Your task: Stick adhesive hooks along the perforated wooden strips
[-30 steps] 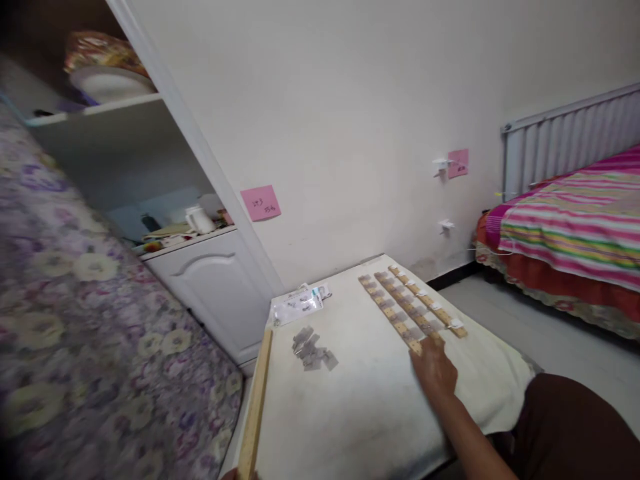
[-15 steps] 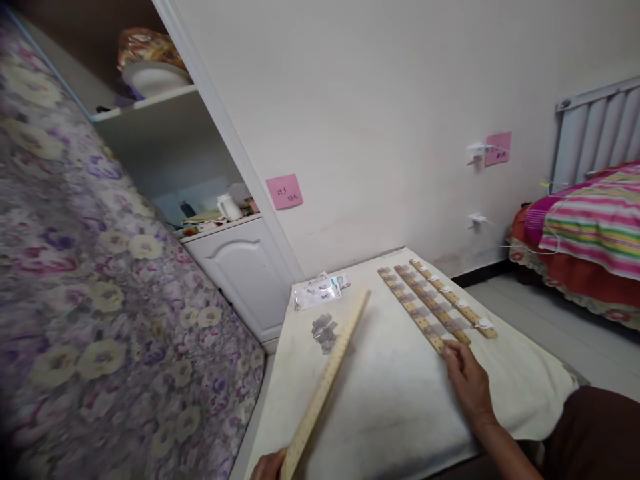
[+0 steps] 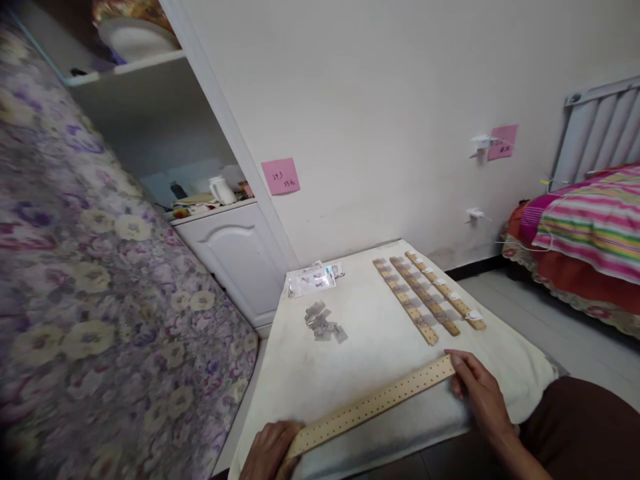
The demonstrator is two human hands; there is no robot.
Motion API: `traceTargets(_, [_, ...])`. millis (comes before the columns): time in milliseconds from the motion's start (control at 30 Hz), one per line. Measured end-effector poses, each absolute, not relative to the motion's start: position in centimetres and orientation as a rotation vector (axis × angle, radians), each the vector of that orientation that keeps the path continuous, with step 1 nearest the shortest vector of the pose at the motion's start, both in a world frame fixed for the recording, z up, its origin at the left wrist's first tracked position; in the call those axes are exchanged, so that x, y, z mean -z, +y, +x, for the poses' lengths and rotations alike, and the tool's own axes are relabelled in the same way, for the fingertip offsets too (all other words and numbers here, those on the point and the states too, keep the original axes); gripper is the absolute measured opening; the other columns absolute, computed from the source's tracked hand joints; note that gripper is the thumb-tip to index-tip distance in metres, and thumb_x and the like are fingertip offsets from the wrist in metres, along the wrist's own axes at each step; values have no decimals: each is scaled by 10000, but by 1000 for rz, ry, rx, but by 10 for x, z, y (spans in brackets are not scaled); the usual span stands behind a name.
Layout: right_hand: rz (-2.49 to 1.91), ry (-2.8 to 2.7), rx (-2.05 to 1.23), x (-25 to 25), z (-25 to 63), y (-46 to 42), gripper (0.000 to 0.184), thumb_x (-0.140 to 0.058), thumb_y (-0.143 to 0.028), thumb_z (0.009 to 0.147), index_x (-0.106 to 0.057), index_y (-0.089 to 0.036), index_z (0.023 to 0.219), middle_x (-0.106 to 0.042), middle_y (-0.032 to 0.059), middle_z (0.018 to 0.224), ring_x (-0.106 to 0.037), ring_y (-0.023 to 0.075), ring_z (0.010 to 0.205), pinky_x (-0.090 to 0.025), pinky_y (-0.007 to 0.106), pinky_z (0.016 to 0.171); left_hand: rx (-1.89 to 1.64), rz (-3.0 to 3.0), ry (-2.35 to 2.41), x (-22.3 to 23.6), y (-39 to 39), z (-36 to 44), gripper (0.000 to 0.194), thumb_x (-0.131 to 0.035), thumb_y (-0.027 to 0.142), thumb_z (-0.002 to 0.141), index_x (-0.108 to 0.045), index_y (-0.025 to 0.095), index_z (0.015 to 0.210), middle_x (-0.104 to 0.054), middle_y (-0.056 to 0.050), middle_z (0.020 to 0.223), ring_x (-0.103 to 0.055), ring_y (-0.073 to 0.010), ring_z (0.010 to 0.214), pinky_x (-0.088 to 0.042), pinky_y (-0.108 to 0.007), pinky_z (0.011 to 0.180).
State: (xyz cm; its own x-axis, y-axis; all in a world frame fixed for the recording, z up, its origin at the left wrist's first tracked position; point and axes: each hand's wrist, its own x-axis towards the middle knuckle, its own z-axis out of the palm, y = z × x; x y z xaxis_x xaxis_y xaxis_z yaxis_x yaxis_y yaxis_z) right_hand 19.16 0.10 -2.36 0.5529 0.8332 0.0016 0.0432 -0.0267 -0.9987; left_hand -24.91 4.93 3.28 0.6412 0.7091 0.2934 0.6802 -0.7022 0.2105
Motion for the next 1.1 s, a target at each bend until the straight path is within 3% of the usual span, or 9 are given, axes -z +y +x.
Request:
traceTargets(67, [-1627, -861, -693, 27, 195, -1, 465, -472, -564, 829, -589, -193, 1084, -525, -46, 532, -504, 153, 512, -410, 260, 522, -495, 2726, 1185, -36, 56, -243, 380, -509, 363, 893, -493, 342, 1272, -615, -43, 1168, -568, -218, 1051, -499, -355, 881])
traceTargets(167, [-1788, -960, -578, 34, 202, 0, 444, -481, -561, 804, -608, -210, 1043, -673, 27, 813, -618, 213, 747, -481, 308, 682, -465, 2660, 1221, -39, 69, -231, 334, -473, 362, 910, -533, 320, 1236, -619, -53, 1139, -564, -218, 1037, -491, -372, 882])
traceTargets(267, [-1870, -1049, -436, 41, 207, 3, 438, -467, -548, 798, -623, -203, 1018, -661, 80, 1055, -604, 261, 983, -456, 365, 882, -501, 2640, 1239, -31, 81, -224, 324, -486, 359, 901, -555, 312, 1214, -626, -55, 1138, -562, -225, 1056, -483, -393, 903])
traceTargets(367, [-1928, -1140, -321, 48, 211, 4, 469, -435, -539, 809, -620, -173, 1038, -631, 116, 1075, -579, 279, 1034, -432, 400, 938, -598, 2613, 1299, -12, 86, -229, 368, -535, 331, 869, -546, 300, 1235, -620, -59, 1178, -549, -235, 1110, -462, -420, 957])
traceTargets(533, [-1981, -1208, -278, 56, 213, 1, 485, -416, -541, 823, -603, -172, 1077, -605, 124, 1081, -580, 283, 1026, -448, 411, 916, -868, 2395, 1595, 20, 79, -250, 497, -590, 304, 807, -489, 254, 1291, -540, -81, 1294, -480, -260, 1220, -418, -477, 1022])
traceTargets(1100, [-2023, -1166, -194, 49, 219, 4, 471, -478, -574, 753, -657, -197, 971, -661, 118, 965, -628, 296, 864, -490, 424, 766, -1058, 2009, 1755, 27, 75, -258, 364, -548, 342, 804, -595, 222, 1144, -603, -70, 1204, -557, -244, 1145, -465, -433, 987])
